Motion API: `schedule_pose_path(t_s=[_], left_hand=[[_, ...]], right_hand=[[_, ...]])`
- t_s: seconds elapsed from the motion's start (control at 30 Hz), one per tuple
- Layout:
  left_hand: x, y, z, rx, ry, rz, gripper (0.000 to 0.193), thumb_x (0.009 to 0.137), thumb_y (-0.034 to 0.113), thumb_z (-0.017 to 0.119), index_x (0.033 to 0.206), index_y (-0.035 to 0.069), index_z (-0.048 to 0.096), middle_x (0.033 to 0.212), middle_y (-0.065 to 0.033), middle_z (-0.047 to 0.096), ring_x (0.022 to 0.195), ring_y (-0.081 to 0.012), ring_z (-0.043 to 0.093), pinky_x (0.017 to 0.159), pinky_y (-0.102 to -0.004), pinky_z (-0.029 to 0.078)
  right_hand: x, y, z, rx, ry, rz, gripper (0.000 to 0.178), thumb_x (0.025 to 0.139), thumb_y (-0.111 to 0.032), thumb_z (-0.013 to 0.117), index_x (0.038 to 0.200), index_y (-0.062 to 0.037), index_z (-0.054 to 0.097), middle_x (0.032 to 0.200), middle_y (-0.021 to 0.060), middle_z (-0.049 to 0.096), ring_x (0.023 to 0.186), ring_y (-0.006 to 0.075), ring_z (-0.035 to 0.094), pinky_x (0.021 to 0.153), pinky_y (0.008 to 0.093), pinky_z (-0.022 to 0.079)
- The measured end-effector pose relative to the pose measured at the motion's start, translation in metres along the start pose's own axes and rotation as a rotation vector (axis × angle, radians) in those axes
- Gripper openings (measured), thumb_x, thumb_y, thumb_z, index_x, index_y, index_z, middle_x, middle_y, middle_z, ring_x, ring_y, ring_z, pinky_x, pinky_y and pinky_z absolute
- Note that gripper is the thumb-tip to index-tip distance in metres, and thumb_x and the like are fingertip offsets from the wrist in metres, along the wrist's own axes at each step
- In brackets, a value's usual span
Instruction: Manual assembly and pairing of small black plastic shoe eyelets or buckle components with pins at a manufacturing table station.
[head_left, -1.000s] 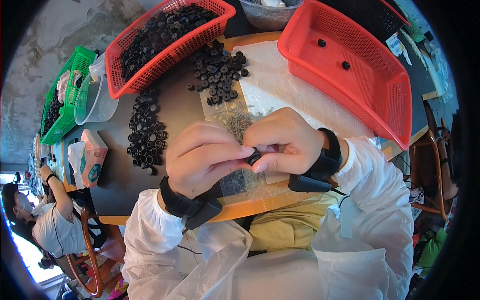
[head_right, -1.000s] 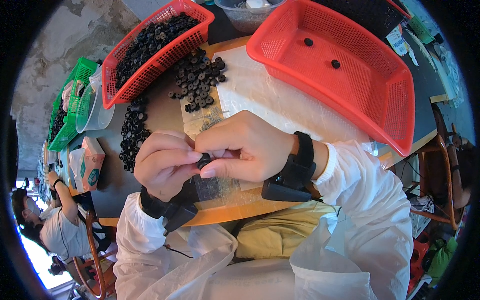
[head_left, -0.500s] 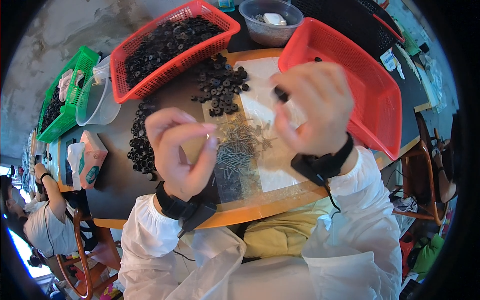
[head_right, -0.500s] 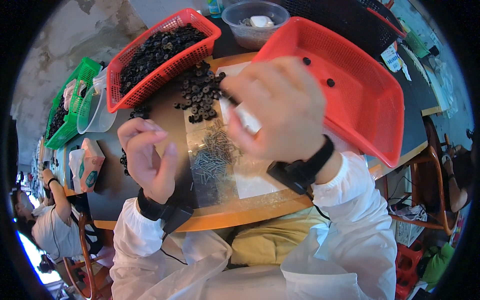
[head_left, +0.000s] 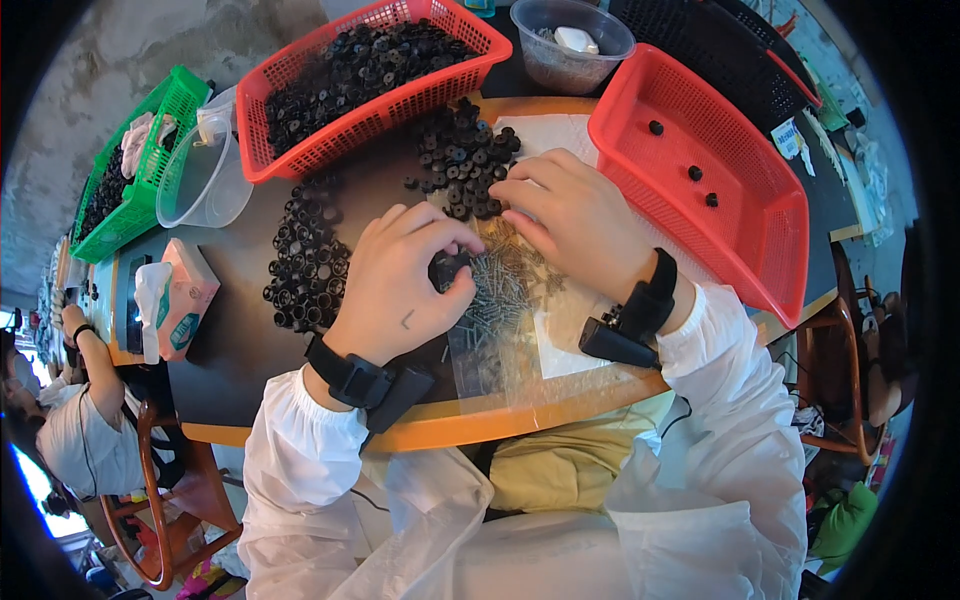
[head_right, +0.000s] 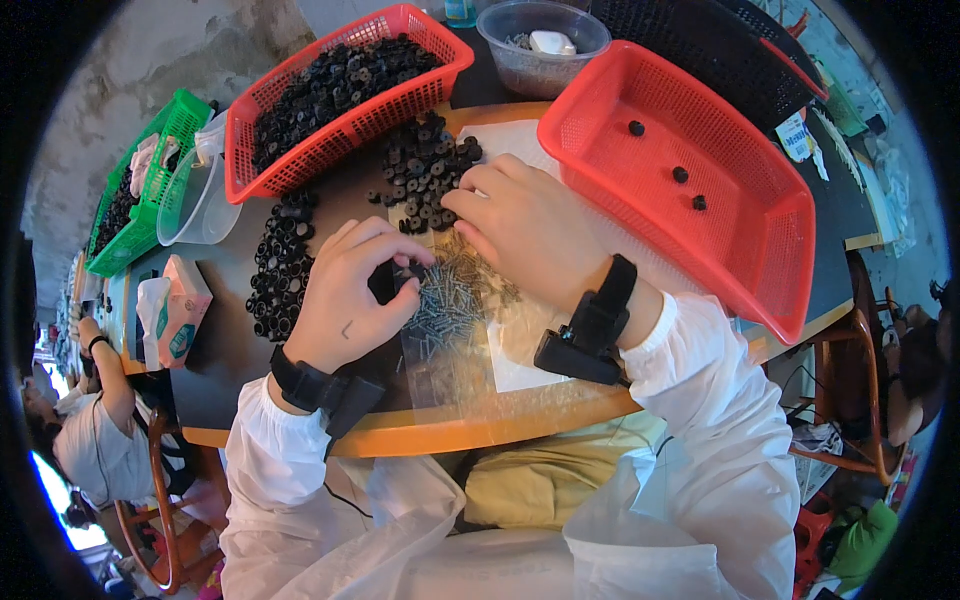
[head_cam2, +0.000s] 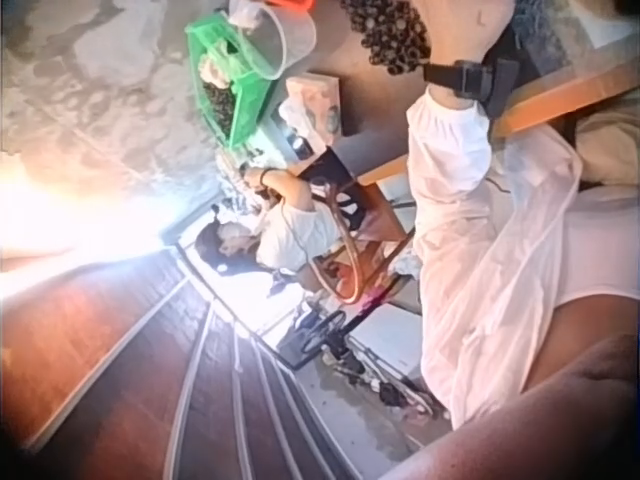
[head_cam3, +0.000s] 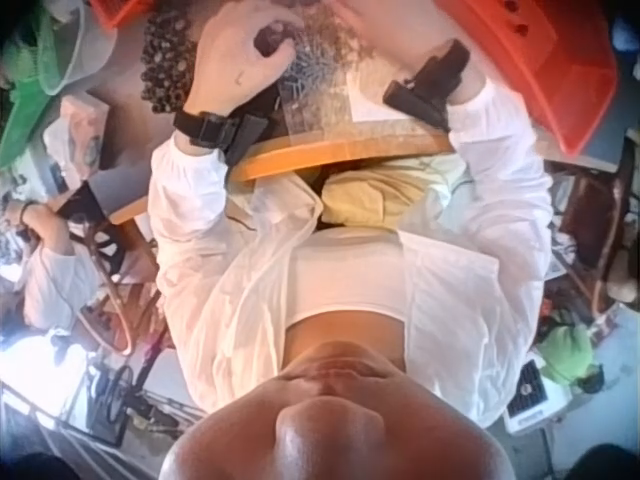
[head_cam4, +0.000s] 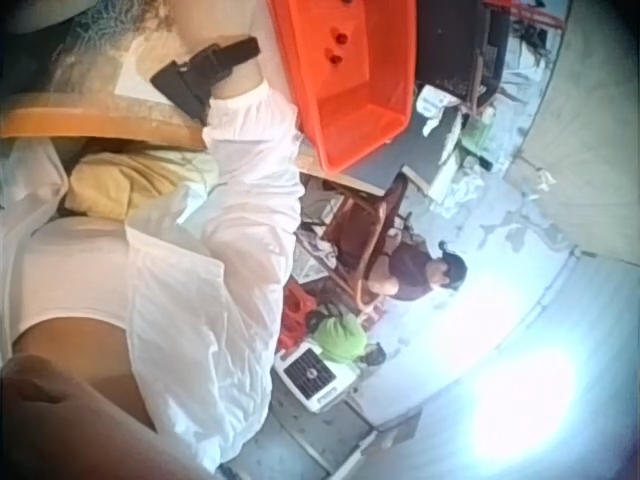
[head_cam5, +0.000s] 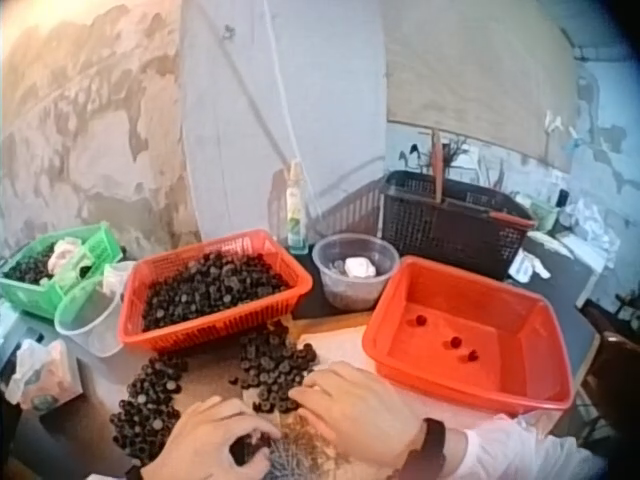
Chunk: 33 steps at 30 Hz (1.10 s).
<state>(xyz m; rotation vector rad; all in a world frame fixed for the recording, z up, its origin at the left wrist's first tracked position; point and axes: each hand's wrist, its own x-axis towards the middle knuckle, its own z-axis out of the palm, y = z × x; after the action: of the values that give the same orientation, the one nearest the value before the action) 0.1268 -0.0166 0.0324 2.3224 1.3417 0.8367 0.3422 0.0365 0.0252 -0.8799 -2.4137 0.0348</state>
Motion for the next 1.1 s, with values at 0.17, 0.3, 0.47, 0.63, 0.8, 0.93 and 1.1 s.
schedule_pose_path(t_s=[0.17,0.3,0.47,0.63,0.8,0.93,1.1], left_hand=[[-0.001,0.001,0.0,0.092,0.029,-0.024,0.019,0.07,0.012,0.073,0.088,0.01,0.07,0.08,-0.0031,0.062,0.079,-0.0232,0.057,0.074,-0.0345,0.044],[-0.001,-0.005,0.002,0.086,-0.024,-0.04,0.019,0.072,0.015,0.077,0.089,0.009,0.072,0.081,-0.0028,0.065,0.078,-0.0225,0.059,0.073,-0.0338,0.046],[-0.001,-0.005,0.003,0.049,-0.03,-0.055,0.017,0.073,0.013,0.076,0.088,0.008,0.071,0.081,-0.0034,0.065,0.078,-0.0224,0.059,0.072,-0.033,0.046],[0.0,-0.006,0.004,0.014,-0.053,-0.057,0.017,0.073,0.012,0.076,0.088,0.006,0.07,0.082,-0.0042,0.065,0.078,-0.0222,0.058,0.072,-0.0326,0.045],[0.001,-0.005,0.005,-0.011,-0.048,-0.065,0.017,0.075,0.01,0.075,0.091,0.006,0.071,0.085,-0.0051,0.064,0.079,-0.0224,0.056,0.073,-0.0329,0.045],[0.0,-0.005,0.004,0.001,-0.079,-0.067,0.017,0.076,0.009,0.074,0.092,0.006,0.071,0.086,-0.0056,0.064,0.08,-0.0226,0.056,0.074,-0.0332,0.045],[0.001,-0.007,0.003,-0.016,-0.083,-0.049,0.016,0.076,0.01,0.074,0.091,0.006,0.071,0.086,-0.0065,0.064,0.081,-0.0238,0.056,0.074,-0.0331,0.045]], right_hand=[[0.003,0.005,0.01,0.14,-0.078,-0.009,0.018,0.079,-0.013,0.067,0.096,-0.0081,0.063,0.09,0.0067,0.06,0.092,0.0258,0.058,0.078,0.0359,0.05],[0.0,0.007,0.016,0.235,-0.004,0.043,0.016,0.08,-0.012,0.066,0.095,-0.0075,0.063,0.091,0.0079,0.062,0.089,0.0281,0.06,0.076,0.0378,0.05],[-0.005,0.008,0.011,0.462,-0.065,0.169,0.027,0.079,-0.002,0.069,0.105,-0.0043,0.064,0.098,0.0093,0.065,0.09,0.0233,0.065,0.075,0.0314,0.053],[-0.009,0.001,0.007,0.566,-0.071,0.156,0.031,0.079,0.001,0.065,0.11,-0.0052,0.063,0.101,0.0108,0.062,0.092,0.0252,0.063,0.077,0.0319,0.053],[-0.011,-0.001,0.011,0.522,0.011,0.043,0.032,0.079,0.003,0.063,0.11,-0.0043,0.062,0.102,0.012,0.06,0.094,0.0271,0.062,0.078,0.0336,0.052],[-0.01,-0.003,0.007,0.636,-0.081,0.125,0.033,0.082,0.003,0.063,0.113,-0.0041,0.061,0.105,0.0111,0.06,0.094,0.0239,0.063,0.081,0.0317,0.054],[-0.011,-0.005,0.007,0.66,-0.034,0.16,0.028,0.083,0.0,0.064,0.111,-0.0042,0.061,0.101,0.0128,0.06,0.092,0.0289,0.062,0.078,0.0348,0.052]])
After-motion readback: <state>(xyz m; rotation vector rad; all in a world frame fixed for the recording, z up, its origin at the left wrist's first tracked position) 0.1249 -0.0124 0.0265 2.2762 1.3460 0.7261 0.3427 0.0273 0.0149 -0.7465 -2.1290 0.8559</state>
